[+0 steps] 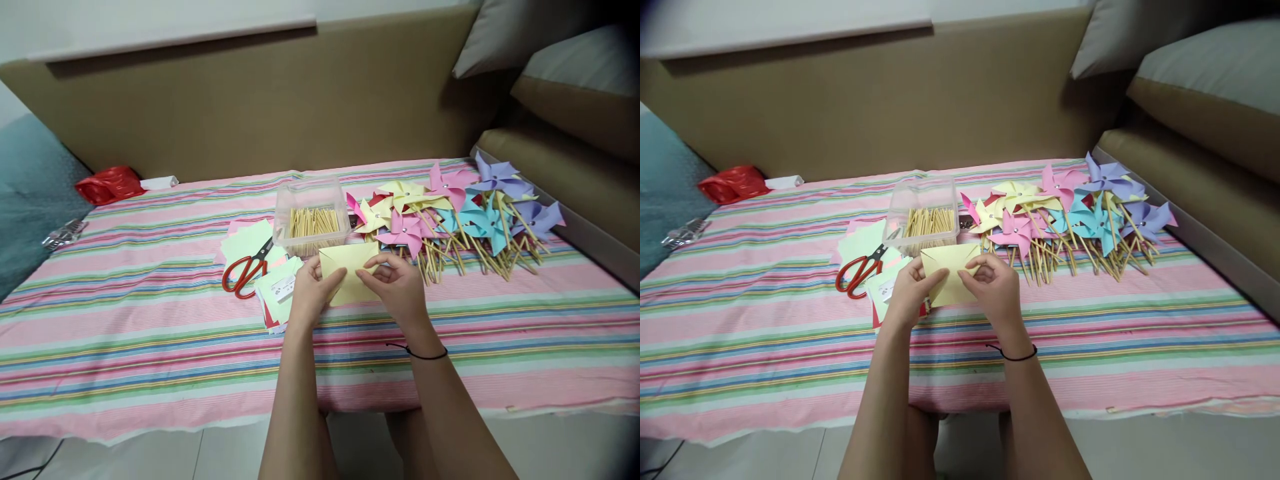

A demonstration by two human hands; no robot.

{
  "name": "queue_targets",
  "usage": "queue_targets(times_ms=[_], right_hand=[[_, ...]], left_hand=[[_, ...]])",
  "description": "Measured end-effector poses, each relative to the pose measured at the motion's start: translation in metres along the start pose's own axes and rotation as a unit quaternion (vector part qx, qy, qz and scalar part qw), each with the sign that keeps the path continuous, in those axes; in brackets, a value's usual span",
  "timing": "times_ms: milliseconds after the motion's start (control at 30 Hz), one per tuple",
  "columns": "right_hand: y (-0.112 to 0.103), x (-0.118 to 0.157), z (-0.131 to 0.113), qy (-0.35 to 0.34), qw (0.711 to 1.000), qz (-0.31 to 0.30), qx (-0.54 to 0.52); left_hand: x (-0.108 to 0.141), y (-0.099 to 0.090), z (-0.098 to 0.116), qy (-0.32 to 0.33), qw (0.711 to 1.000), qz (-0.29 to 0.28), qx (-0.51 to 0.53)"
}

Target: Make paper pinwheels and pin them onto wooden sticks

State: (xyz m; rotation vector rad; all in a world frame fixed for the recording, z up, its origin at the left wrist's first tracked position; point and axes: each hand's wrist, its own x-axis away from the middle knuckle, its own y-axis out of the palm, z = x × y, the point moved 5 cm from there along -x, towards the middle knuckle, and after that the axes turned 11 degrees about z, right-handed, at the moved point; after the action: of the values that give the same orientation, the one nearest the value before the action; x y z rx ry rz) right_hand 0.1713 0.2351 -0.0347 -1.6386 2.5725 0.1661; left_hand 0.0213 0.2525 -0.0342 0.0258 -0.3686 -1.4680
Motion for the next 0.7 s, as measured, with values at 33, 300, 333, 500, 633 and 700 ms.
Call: queue_targets(times_ms=[33,300,333,500,633,700], right_hand=[[-0.001,0.0,0.0,0.001,1.0,0.004,0.002],[0.001,-0.001,-0.001,0.015,1.0,-0.005,-0.02],[0.002,0.0,-0.001,0.023,0.999,0.0,-0.039],[0.009,0.001,0.002,0.104,0.989,0.006,-0.108],[0.013,0.002,0.007,0.135,0.984,0.016,-0.113],[0.012,0.002,0.008,0.134,0.983,0.025,-0.119]], left_hand=[[0.0,0.0,0.0,-0.001,1.0,-0.004,0.005],[-0.002,0.0,-0.002,0.018,1.0,0.017,-0.019],[-0.002,-0.001,-0.002,0.021,0.999,0.031,-0.016],[-0.005,-0.003,-0.006,0.009,0.994,0.092,0.059],[-0.005,-0.002,-0.008,-0.004,0.992,0.092,0.082],[-0.005,-0.001,-0.008,-0.011,0.993,0.09,0.071]])
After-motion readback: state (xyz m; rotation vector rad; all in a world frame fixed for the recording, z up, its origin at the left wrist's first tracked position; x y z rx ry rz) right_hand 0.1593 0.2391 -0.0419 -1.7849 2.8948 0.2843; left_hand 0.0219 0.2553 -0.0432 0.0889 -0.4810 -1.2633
